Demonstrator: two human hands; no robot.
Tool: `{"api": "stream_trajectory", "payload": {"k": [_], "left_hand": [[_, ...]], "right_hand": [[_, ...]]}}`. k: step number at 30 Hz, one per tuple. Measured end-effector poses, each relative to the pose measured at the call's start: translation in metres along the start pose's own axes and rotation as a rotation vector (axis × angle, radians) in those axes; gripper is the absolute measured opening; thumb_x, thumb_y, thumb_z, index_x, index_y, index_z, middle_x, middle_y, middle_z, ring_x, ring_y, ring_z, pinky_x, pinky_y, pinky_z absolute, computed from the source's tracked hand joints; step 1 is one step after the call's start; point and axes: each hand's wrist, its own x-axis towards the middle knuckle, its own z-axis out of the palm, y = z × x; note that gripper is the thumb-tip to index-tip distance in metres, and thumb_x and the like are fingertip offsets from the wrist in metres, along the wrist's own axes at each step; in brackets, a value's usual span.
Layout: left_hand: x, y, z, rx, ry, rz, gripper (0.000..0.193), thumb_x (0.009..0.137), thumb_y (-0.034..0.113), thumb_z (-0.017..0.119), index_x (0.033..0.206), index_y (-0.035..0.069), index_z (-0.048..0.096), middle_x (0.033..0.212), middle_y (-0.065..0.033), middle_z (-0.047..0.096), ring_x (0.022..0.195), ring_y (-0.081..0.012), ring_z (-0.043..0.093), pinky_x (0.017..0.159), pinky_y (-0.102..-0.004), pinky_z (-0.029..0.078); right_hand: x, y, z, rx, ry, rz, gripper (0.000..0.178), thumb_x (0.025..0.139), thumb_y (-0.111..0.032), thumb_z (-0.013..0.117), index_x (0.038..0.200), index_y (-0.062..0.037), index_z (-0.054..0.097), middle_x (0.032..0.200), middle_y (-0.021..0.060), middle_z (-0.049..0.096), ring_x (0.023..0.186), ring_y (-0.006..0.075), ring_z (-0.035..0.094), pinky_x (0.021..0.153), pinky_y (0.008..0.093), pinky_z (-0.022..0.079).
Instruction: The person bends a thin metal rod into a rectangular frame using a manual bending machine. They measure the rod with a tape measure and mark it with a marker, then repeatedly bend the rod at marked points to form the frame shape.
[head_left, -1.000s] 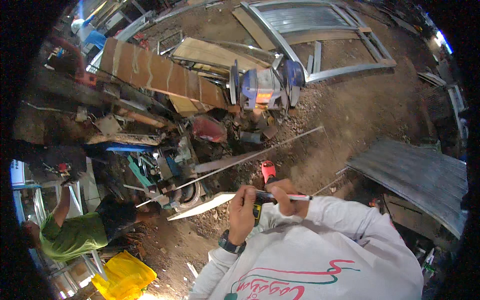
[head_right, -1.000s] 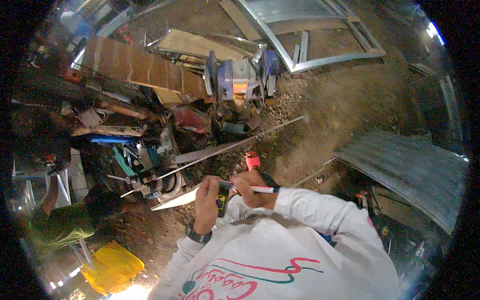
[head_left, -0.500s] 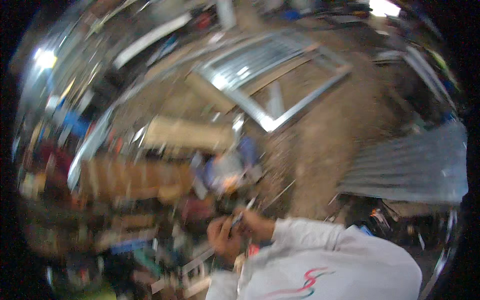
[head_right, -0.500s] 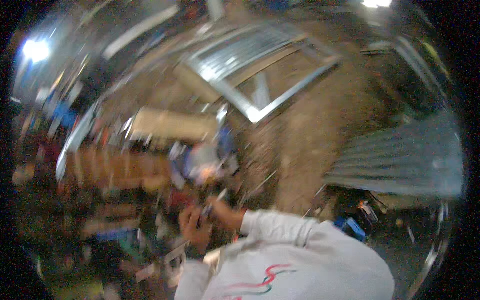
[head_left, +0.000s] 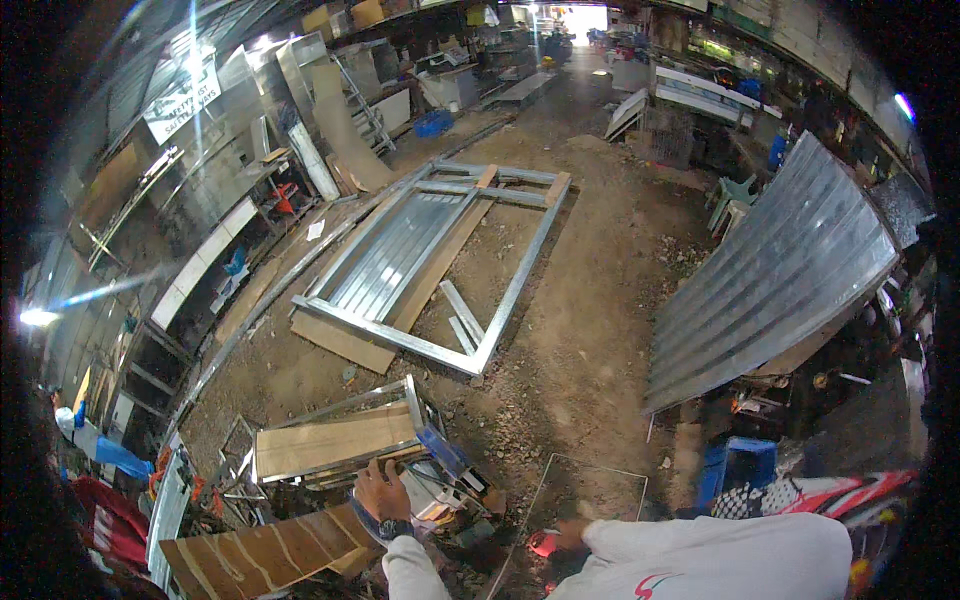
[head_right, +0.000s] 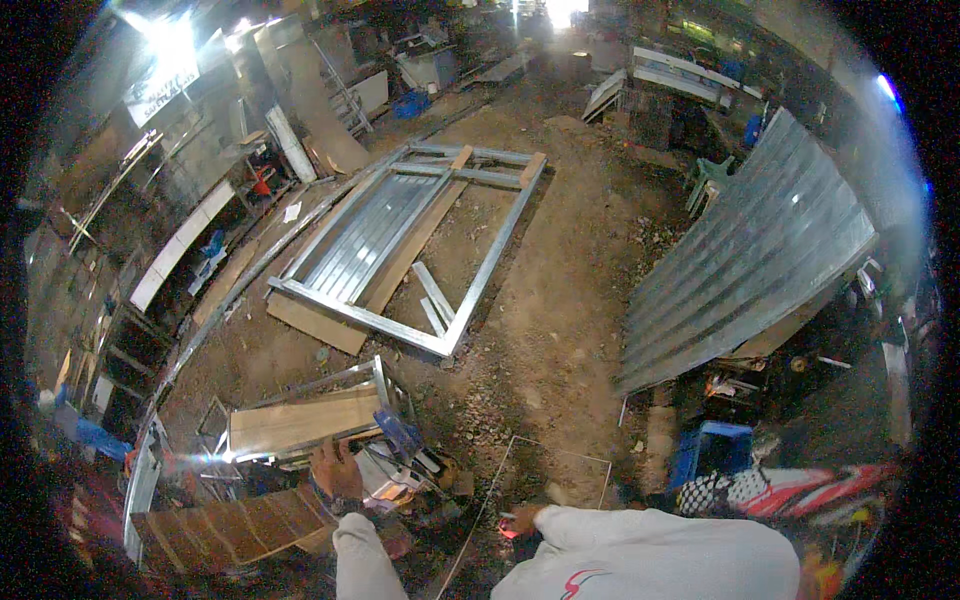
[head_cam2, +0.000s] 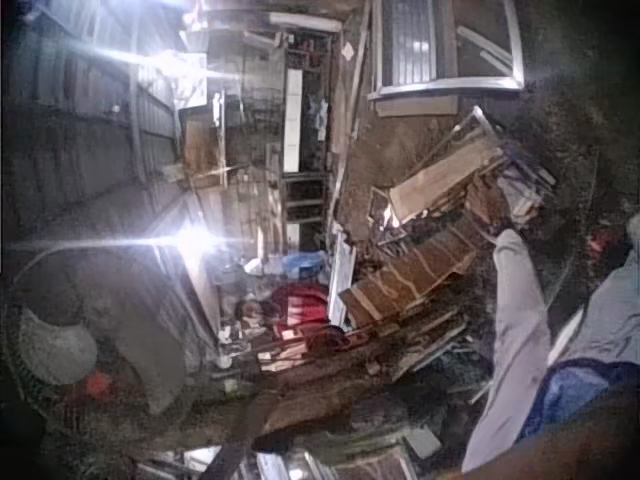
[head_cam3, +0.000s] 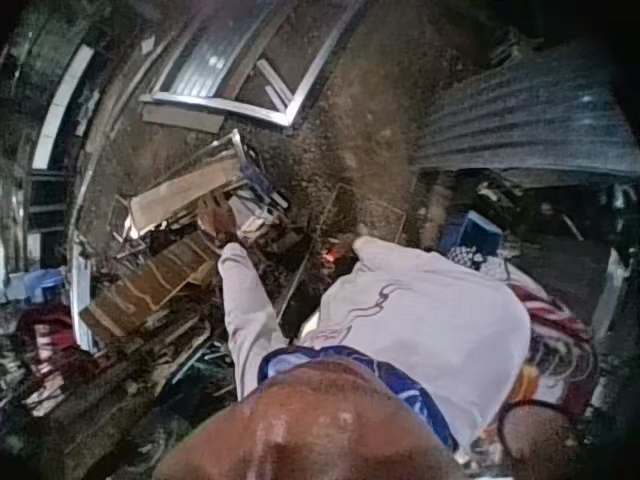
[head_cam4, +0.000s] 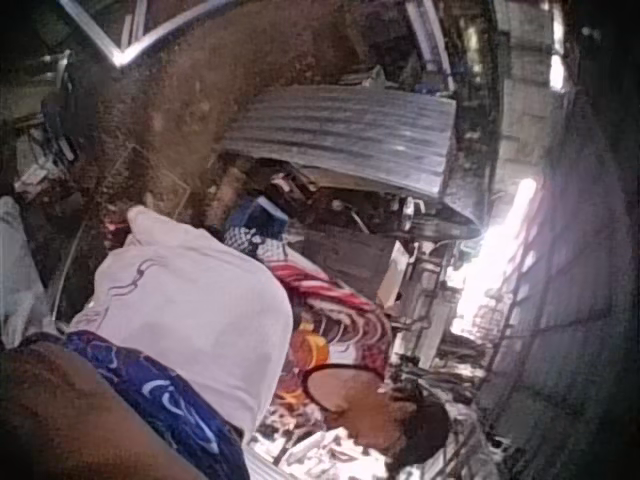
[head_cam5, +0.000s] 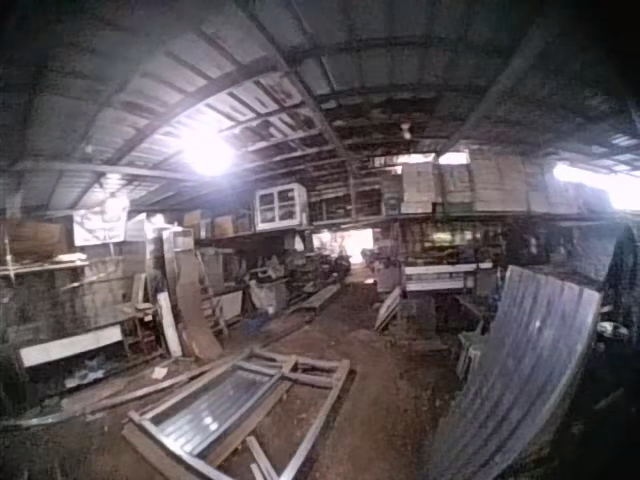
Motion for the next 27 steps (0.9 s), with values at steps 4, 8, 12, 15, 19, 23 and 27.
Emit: {"api": "stream_trajectory", "payload": {"k": [4,8,12,15,19,23,27], "left_hand": [[-0.001,-0.037,0.06,-0.032,-0.195,-0.078,0.045,0.093,0.044,0.054,0.112,0.005,0.066,0.113,-0.0195,0.061,0.105,-0.039,0.056,0.092,-0.0497,0.042],[0.001,-0.086,0.082,-0.099,-0.171,-0.182,0.052,0.089,0.048,0.058,0.116,0.005,0.064,0.114,-0.022,0.06,0.103,-0.0402,0.058,0.088,-0.051,0.046],[-0.011,-0.04,0.046,-0.026,-0.254,-0.082,0.064,0.082,0.053,0.064,0.123,0.004,0.06,0.115,-0.0229,0.06,0.102,-0.0407,0.059,0.087,-0.0518,0.047],[-0.021,-0.072,0.051,0.057,-0.086,0.065,0.068,0.073,0.046,0.072,0.125,0.004,0.059,0.112,-0.0218,0.062,0.102,-0.0395,0.059,0.089,-0.0499,0.047],[-0.041,-0.072,0.032,-0.157,-0.034,0.115,0.054,0.07,0.039,0.078,0.111,0.006,0.065,0.108,-0.0168,0.066,0.103,-0.0375,0.06,0.094,-0.0472,0.046],[-0.038,-0.09,-0.002,-0.018,-0.302,0.109,0.08,0.068,0.052,0.082,0.13,0.009,0.054,0.117,-0.0189,0.061,0.114,-0.0369,0.055,0.099,-0.0439,0.045],[-0.066,-0.074,-0.043,0.01,-0.21,0.148,0.108,0.069,0.056,0.079,0.15,0.007,0.029,0.14,-0.025,0.044,0.124,-0.0419,0.048,0.104,-0.0468,0.042]], "right_hand": [[-0.032,0.053,0.045,0.07,-0.223,0.141,0.06,0.084,-0.046,0.063,0.135,-0.0162,0.052,0.112,0.0178,0.067,0.103,0.0345,0.064,0.089,0.0484,0.05],[-0.042,0.054,0.039,0.158,-0.223,0.151,0.058,0.084,-0.043,0.063,0.135,-0.0169,0.054,0.115,0.0167,0.067,0.105,0.0336,0.063,0.091,0.0466,0.049],[-0.084,0.08,0.042,0.242,-0.209,0.229,0.056,0.083,-0.04,0.063,0.134,-0.0176,0.056,0.117,0.0156,0.066,0.107,0.0328,0.063,0.093,0.0449,0.048],[-0.097,0.075,0.031,0.264,-0.211,0.208,0.055,0.083,-0.038,0.063,0.133,-0.0181,0.058,0.12,0.0147,0.066,0.109,0.0321,0.062,0.094,0.0436,0.048],[-0.142,0.068,0.038,0.451,-0.388,0.143,0.053,0.082,-0.035,0.062,0.132,-0.0188,0.06,0.123,0.0136,0.065,0.111,0.0312,0.061,0.096,0.0418,0.047],[-0.189,-0.014,0.065,0.233,-0.242,0.116,0.055,0.083,-0.034,0.062,0.134,-0.0148,0.058,0.131,0.0166,0.06,0.111,0.0314,0.061,0.096,0.0415,0.048],[-0.212,0.016,0.179,0.129,0.112,0.133,0.048,0.086,-0.031,0.059,0.127,-0.0072,0.061,0.125,0.0222,0.062,0.105,0.0345,0.063,0.091,0.0444,0.049]]}}
